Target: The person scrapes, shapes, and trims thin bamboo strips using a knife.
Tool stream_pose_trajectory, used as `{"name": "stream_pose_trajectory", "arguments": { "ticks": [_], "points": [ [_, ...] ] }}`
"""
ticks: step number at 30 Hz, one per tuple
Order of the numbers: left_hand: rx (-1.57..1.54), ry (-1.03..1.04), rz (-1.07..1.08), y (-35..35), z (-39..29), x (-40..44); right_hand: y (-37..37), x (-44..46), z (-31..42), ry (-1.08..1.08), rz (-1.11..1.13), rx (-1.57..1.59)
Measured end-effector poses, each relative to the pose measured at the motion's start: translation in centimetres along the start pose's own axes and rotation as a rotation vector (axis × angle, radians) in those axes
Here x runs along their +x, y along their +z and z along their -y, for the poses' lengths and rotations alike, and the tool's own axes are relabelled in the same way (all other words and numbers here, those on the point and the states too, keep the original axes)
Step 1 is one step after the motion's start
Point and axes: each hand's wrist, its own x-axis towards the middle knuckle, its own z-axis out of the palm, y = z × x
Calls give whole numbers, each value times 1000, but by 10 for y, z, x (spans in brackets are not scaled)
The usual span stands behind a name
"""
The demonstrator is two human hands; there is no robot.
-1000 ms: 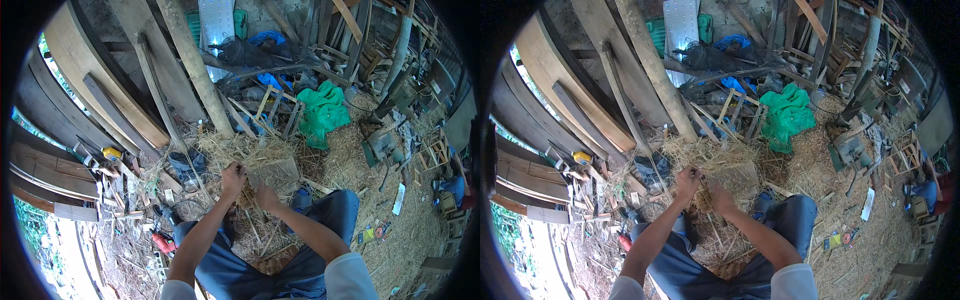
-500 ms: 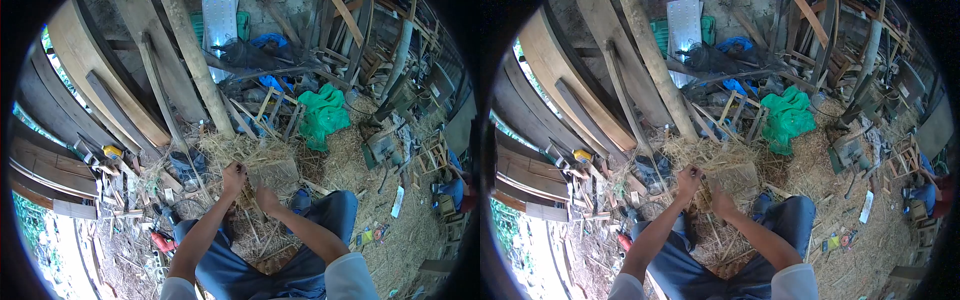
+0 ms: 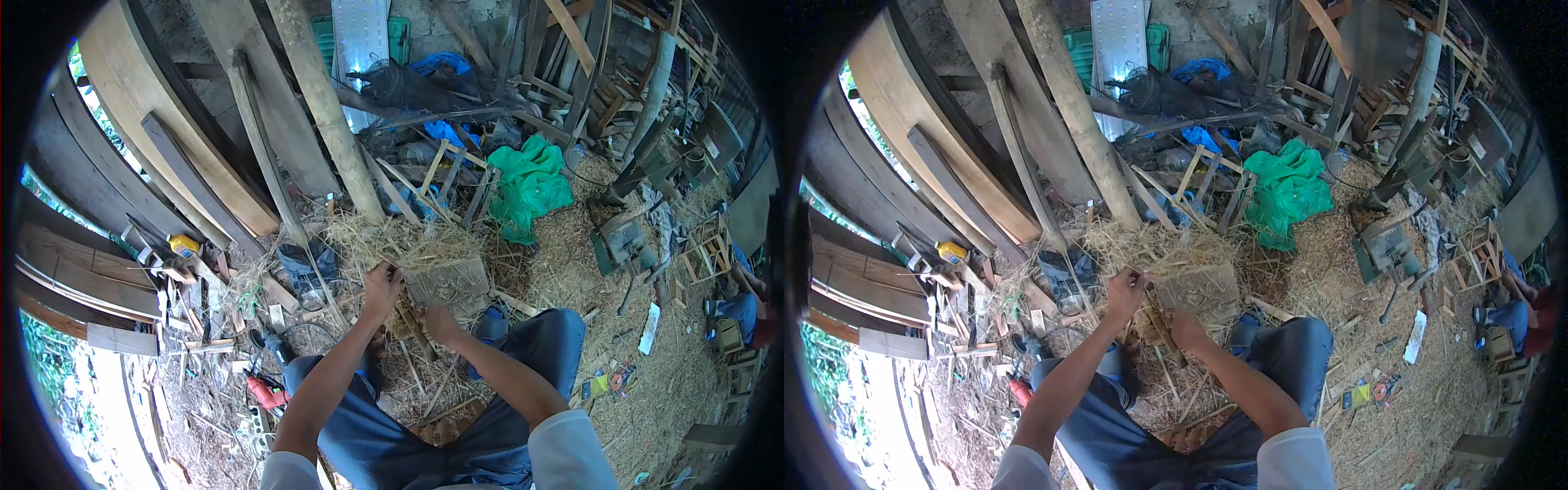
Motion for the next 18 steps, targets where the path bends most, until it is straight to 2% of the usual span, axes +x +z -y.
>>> {"name": "stream_pose_trajectory", "arguments": {
  "ticks": [1,4,7,9,12,18],
  "points": [
    [0,7,3,1,2,1,-1,0,3,2,-7,2],
    [-75,11,-38,2,-1,1,1,0,14,-201,-101,-320],
    [-3,-57,-46,1,-3,-1,-12,2,28,-88,-23,-139],
    [-110,-76,-60,-6,6,4,-49,0,53,83,22,99],
    [-103,-1,-59,-3,6,0,-61,-9,74,84,-69,79],
    [-142,-59,-29,-5,9,-4,-58,-7,72,72,-50,54]
  ]
}}
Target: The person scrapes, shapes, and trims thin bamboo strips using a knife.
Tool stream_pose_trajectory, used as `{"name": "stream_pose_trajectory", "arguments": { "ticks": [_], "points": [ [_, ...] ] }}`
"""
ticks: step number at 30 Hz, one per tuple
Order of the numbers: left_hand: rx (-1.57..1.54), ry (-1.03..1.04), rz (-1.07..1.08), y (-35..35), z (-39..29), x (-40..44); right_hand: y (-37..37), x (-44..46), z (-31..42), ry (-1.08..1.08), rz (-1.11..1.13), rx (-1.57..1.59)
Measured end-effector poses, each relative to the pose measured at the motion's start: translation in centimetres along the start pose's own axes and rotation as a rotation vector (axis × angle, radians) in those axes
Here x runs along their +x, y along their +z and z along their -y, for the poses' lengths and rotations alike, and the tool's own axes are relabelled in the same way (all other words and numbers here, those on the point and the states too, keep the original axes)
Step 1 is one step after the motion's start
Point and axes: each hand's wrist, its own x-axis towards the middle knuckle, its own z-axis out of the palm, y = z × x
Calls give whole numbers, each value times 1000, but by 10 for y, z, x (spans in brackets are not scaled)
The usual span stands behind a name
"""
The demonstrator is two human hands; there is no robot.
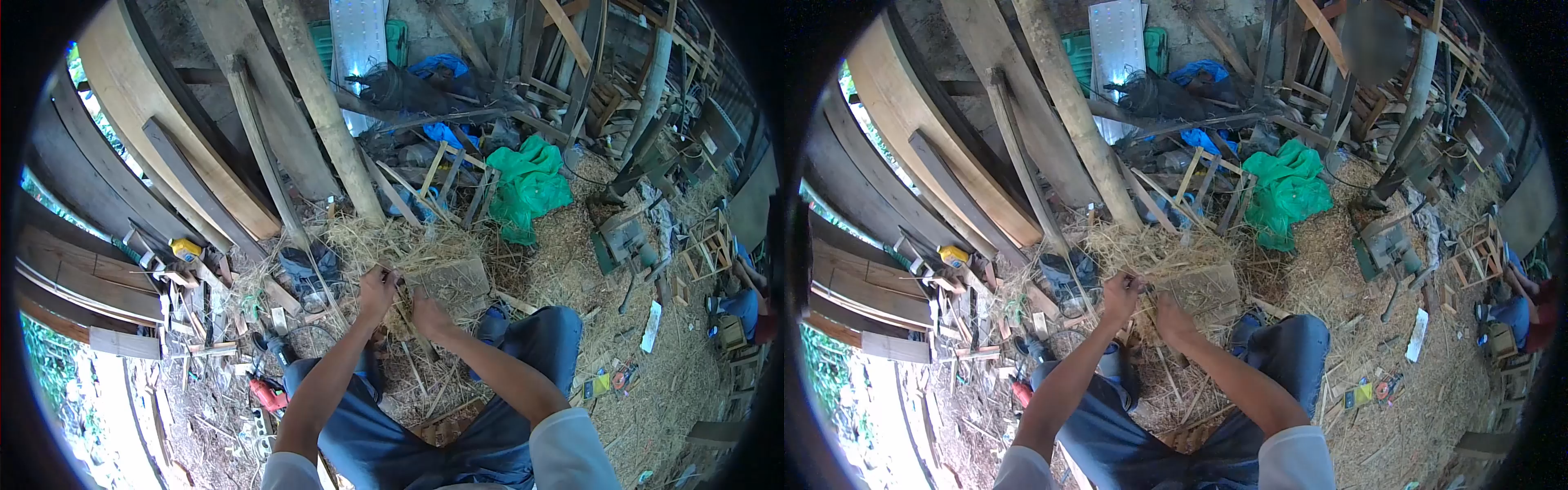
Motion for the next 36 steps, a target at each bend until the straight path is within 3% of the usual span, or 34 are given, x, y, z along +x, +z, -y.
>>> {"name": "stream_pose_trajectory", "arguments": {
  "ticks": [3,10,12,16,18,21,24,25,28,31,33,36],
  "points": [
    [138,94,20,0,-13,-1,8,1,-5,78,39,-5],
    [13,96,25,17,7,-1,30,14,-38,66,5,-77],
    [123,-33,104,12,-2,0,63,24,-82,-66,-66,-114],
    [185,93,59,10,-10,2,37,7,-52,-200,-34,-269],
    [131,22,42,11,-12,2,19,-3,-29,42,42,24],
    [73,102,38,12,-8,4,74,23,-101,-58,-24,9],
    [98,73,2,15,-8,3,29,7,-33,40,-46,70],
    [94,63,-2,16,-4,2,31,5,-42,40,-37,63],
    [59,54,17,13,-5,6,49,13,-73,-74,-15,121],
    [100,112,6,13,-10,3,55,13,-70,-242,-140,-106],
    [78,105,27,15,1,6,34,3,-37,137,36,100],
    [119,62,-23,7,-7,7,18,5,-39,49,99,190]
  ]
}}
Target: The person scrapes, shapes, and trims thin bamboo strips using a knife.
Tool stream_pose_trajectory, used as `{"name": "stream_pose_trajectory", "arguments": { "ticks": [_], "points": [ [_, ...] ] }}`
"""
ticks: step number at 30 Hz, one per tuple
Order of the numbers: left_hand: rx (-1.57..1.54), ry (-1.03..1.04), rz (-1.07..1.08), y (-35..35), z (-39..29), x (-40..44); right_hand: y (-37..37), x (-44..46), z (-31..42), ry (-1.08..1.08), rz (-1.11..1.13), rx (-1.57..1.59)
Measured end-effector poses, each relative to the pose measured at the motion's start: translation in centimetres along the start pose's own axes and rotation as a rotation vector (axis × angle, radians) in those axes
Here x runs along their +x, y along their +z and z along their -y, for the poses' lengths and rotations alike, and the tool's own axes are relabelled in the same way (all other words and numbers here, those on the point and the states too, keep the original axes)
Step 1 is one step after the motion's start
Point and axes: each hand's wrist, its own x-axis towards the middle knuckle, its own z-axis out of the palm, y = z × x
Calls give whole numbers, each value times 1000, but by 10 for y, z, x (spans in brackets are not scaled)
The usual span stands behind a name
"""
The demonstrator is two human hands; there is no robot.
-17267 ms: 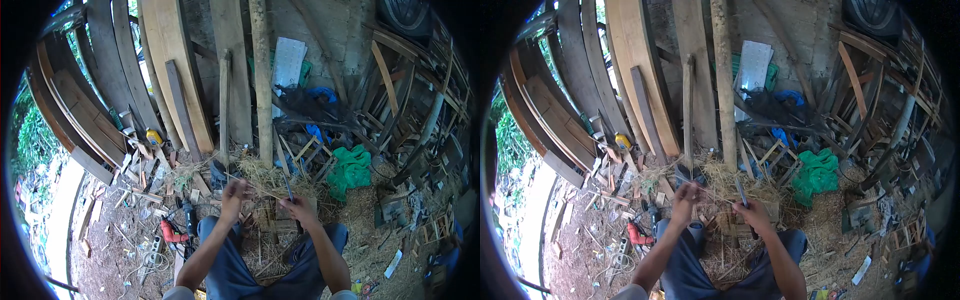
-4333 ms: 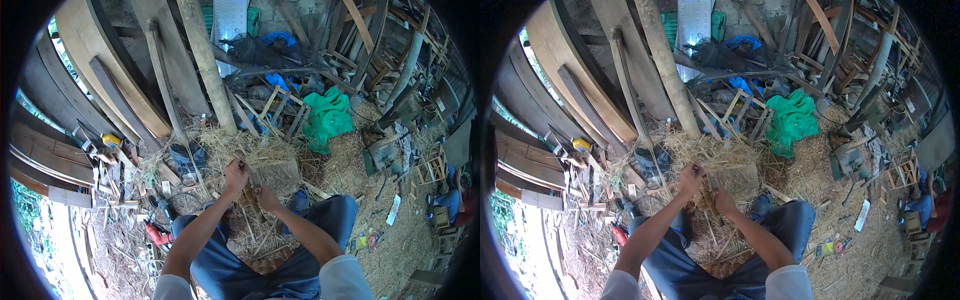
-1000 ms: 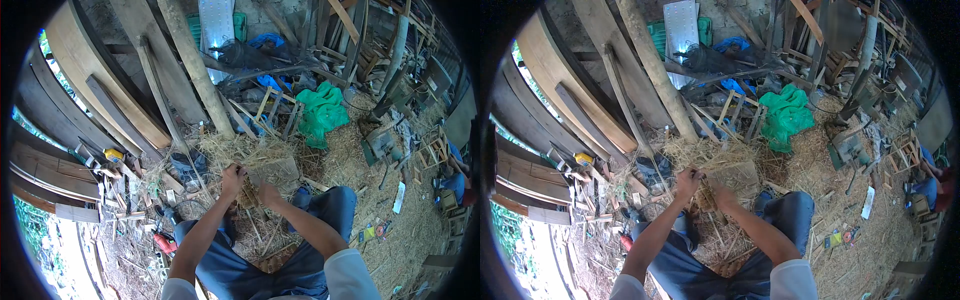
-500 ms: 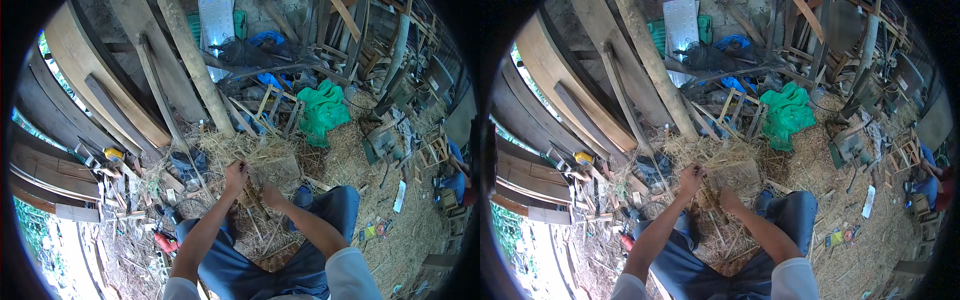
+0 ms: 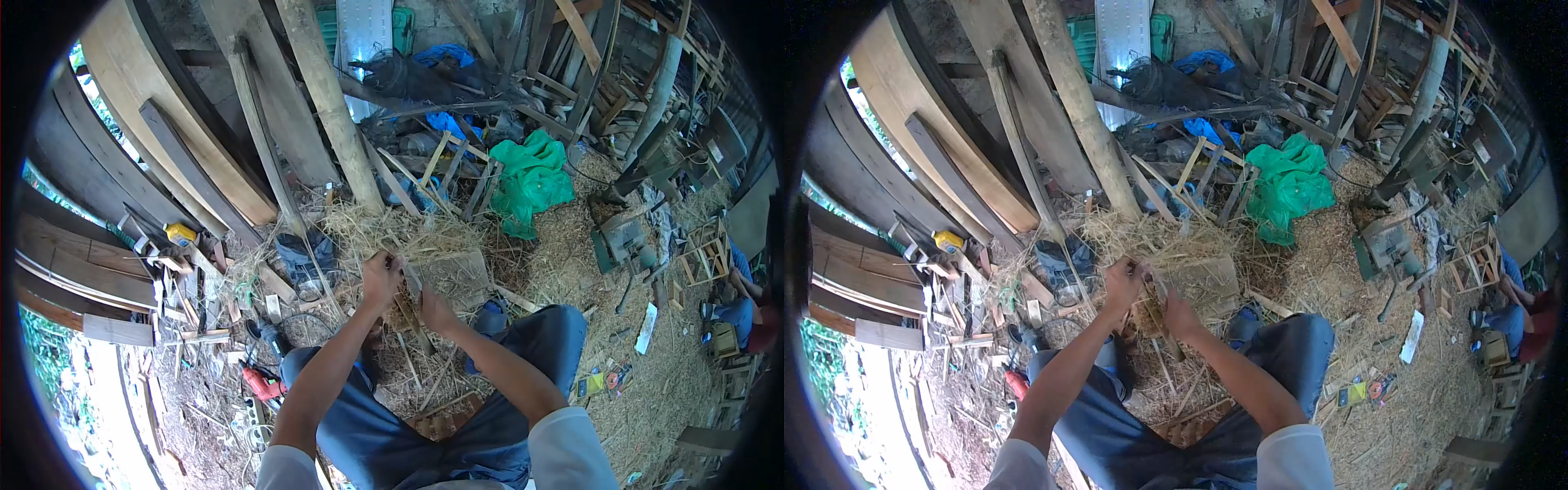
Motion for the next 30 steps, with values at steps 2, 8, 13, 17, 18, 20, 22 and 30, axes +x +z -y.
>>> {"name": "stream_pose_trajectory", "arguments": {
  "ticks": [2,8,13,17,18,20,22,30],
  "points": [
    [-31,-51,13,-5,4,-3,5,-5,8,-15,-69,-78],
    [-17,-20,13,3,11,-4,4,-1,6,-48,-129,-87],
    [-44,22,-3,8,5,-4,13,9,-12,-72,-175,-133],
    [-20,16,35,2,-3,0,13,9,-16,-64,-128,-107],
    [-72,8,29,5,-3,0,-4,-3,9,51,-25,-72],
    [-25,-26,81,6,-1,1,14,5,-17,10,-43,-169],
    [42,-56,132,5,-1,1,58,34,-83,-145,-38,-424],
    [-44,13,31,6,0,-1,19,2,-35,201,105,-198]
  ]
}}
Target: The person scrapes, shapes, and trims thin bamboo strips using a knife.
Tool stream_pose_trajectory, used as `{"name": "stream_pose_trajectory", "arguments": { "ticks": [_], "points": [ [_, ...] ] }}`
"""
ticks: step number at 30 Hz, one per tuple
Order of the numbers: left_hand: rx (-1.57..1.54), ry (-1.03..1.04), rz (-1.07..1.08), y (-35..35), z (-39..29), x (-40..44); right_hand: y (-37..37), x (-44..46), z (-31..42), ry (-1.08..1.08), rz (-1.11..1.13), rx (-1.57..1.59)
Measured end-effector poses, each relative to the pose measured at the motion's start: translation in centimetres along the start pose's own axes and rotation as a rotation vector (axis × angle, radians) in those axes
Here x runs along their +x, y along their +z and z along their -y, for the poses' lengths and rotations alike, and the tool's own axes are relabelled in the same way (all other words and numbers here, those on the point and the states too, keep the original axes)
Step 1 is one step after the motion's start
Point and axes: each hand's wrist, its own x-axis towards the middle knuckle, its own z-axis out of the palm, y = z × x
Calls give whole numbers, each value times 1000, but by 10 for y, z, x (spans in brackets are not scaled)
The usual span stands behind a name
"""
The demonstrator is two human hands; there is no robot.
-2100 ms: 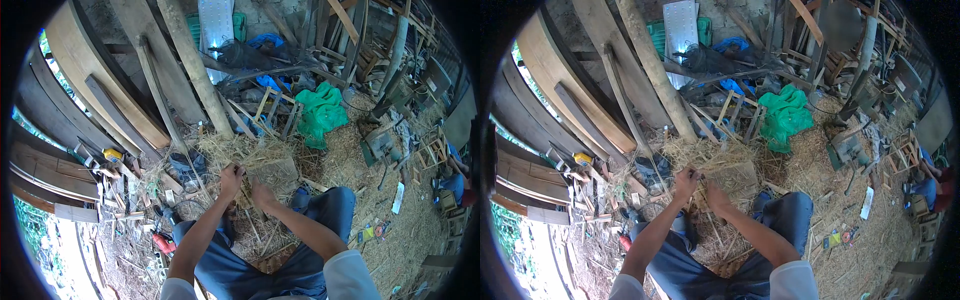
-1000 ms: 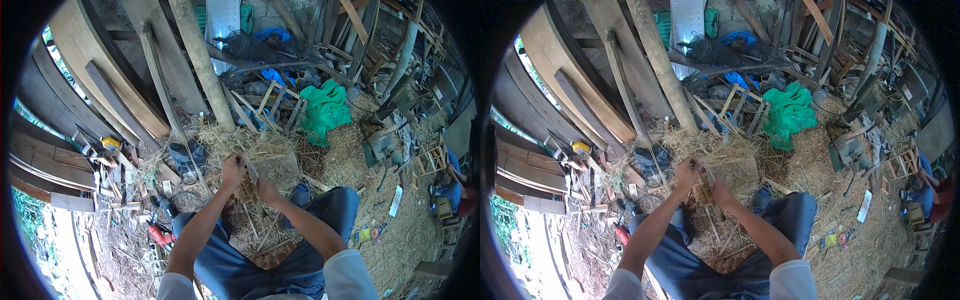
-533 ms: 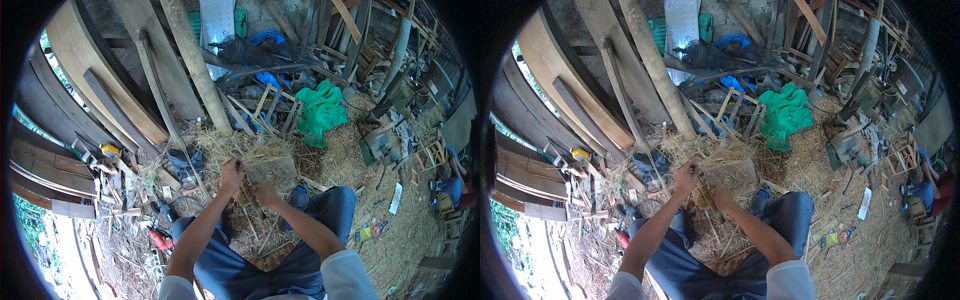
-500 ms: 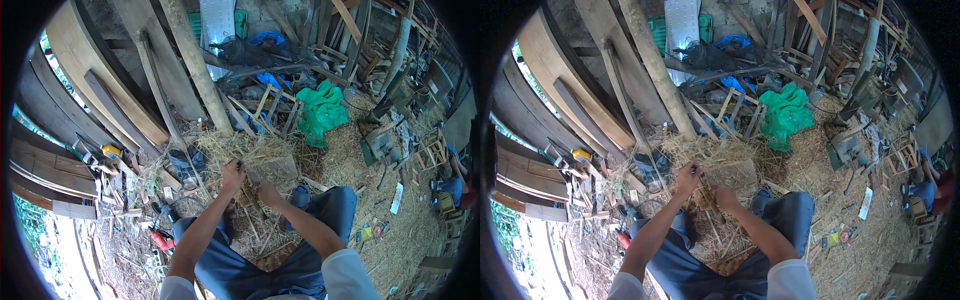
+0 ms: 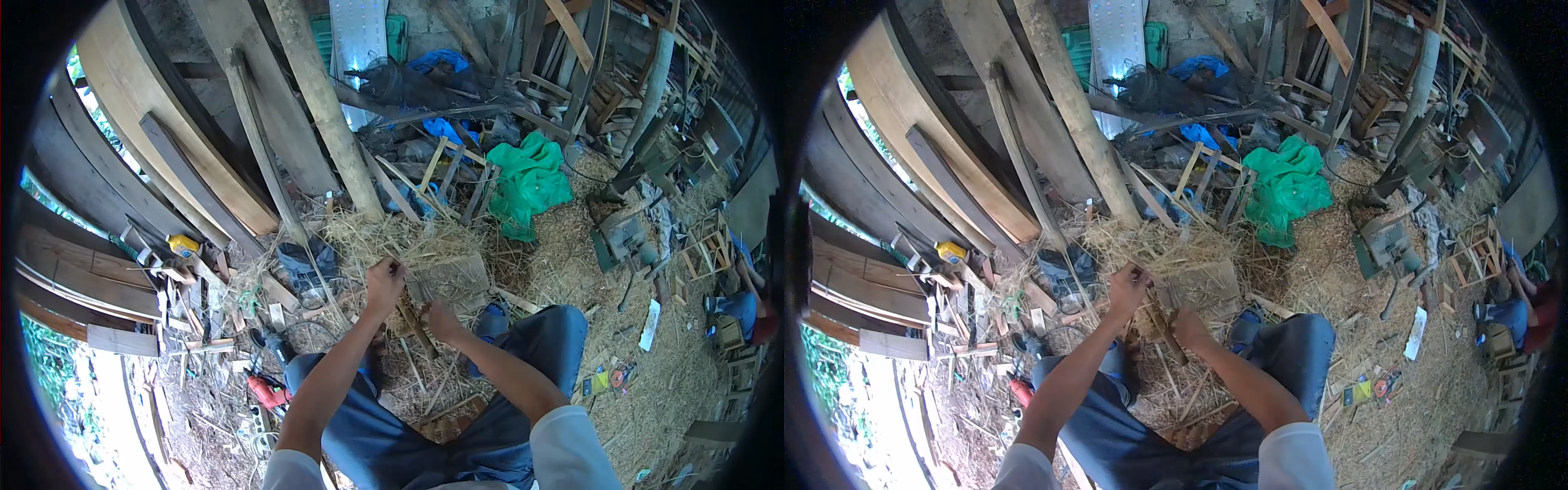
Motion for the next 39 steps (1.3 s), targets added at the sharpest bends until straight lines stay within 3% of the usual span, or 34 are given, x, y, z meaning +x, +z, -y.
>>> {"name": "stream_pose_trajectory", "arguments": {
  "ticks": [1,3,7,9,12,16,19,20,22,23,25,26,28,30,31,33,37,39],
  "points": [
    [2,2,-5,-1,3,-1,2,1,1,-5,-1,-2],
    [13,-74,-12,0,4,-2,0,-4,3,-217,-164,-79],
    [-28,-62,-15,3,8,-3,-11,-6,32,-316,-259,-98],
    [26,27,-50,6,11,-3,-19,-16,45,-256,-334,173],
    [-14,42,-32,4,11,-2,-10,-1,20,-192,-221,133],
    [17,-37,-4,2,10,-1,-5,0,22,-310,-340,131],
    [-67,-30,13,2,7,0,28,32,-12,-173,-202,65],
    [-33,-22,5,3,8,0,38,50,-16,-248,-132,-229],
    [-11,-20,-3,6,8,-2,33,41,-13,-311,-54,-533],
    [-7,-28,3,5,9,0,30,29,-12,-494,-276,-622],
    [-4,-48,1,7,6,-5,23,13,-15,-686,-488,-711],
    [50,-42,27,5,5,-5,18,9,-14,-415,-304,-338],
    [108,-32,46,1,7,-3,4,0,7,-153,-116,32],
    [108,-41,28,4,5,-3,-7,-10,27,-262,-160,-223],
    [105,-44,26,4,3,-2,-4,-9,20,-261,-159,-227],
    [31,1,2,0,0,-3,1,-13,4,-29,-70,44],
    [15,-17,-13,-3,-4,-2,0,-8,-8,-71,-23,-8],
    [-178,-130,-21,-13,-15,7,-1,-3,-10,-122,-73,-147]
  ]
}}
